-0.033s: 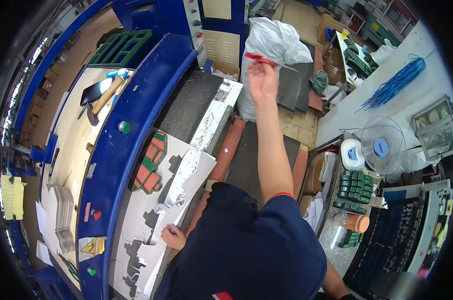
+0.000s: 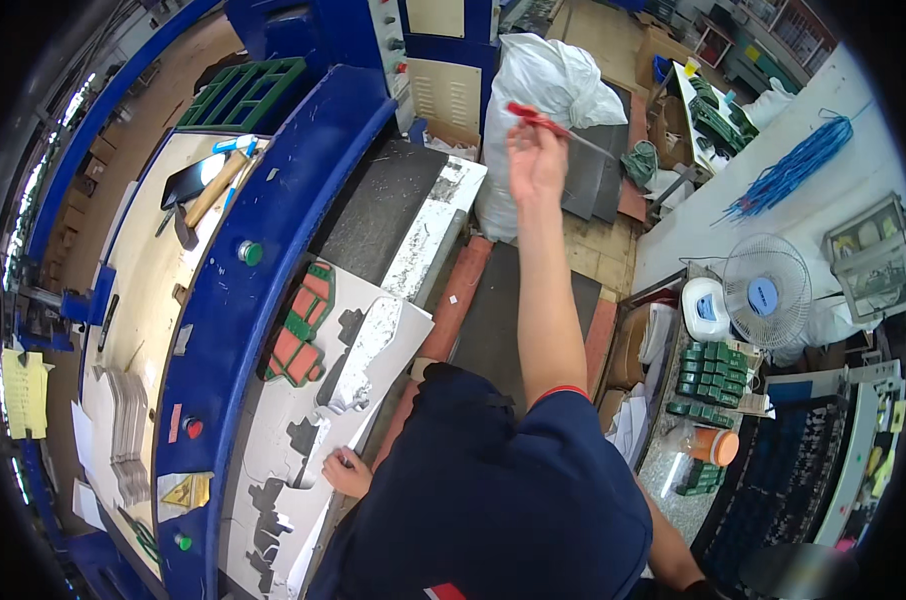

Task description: Operator is using a hydraulic clicker press to cut shoe components from a sheet of material using a metal die.

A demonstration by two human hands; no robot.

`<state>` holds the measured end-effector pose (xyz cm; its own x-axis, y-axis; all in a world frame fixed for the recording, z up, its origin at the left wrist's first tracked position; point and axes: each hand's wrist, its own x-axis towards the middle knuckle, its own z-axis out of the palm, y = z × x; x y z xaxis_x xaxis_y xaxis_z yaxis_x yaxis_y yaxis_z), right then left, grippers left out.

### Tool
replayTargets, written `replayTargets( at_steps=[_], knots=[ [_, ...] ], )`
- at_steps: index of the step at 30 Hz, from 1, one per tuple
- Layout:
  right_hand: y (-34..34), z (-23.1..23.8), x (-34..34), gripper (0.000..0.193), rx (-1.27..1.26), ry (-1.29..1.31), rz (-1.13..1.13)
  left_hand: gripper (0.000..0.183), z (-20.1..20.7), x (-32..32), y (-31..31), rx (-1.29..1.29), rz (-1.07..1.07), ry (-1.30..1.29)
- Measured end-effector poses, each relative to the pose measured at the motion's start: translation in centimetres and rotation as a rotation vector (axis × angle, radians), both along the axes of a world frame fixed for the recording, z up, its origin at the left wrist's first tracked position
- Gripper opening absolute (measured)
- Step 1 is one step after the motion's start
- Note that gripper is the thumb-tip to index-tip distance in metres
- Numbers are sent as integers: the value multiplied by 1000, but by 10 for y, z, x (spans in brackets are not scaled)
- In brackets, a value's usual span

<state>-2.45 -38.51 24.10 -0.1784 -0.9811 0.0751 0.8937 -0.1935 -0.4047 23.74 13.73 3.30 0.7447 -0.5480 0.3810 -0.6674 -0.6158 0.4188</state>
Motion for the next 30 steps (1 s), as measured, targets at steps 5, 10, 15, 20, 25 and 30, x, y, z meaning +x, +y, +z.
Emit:
replayTargets(
  at_steps=[5, 10, 15, 20, 25, 30],
  knots=[
    [-2, -9, -19, 16, 66, -10, -95, 16, 8, -3, 4, -23, 10, 30],
    [-4, -15, -2, 19, 70, 20, -35, 9, 5, 0, 14, -60, -35, 106],
    [-6, -12, 25, 14, 85, 54, 8, 8, 2, 4, 16, -98, -32, 54],
    [-19, -20, 42, 13, 43, 124, 82, 7, -9, 5, 22, -96, -2, 79],
    [2, -6, 49, 29, 161, 197, -35, 4, -22, 13, 24, -70, -103, -9],
    [27, -35, 22, 28, 191, 373, 116, 9, -22, 10, 16, -36, -143, -76]
  ],
)
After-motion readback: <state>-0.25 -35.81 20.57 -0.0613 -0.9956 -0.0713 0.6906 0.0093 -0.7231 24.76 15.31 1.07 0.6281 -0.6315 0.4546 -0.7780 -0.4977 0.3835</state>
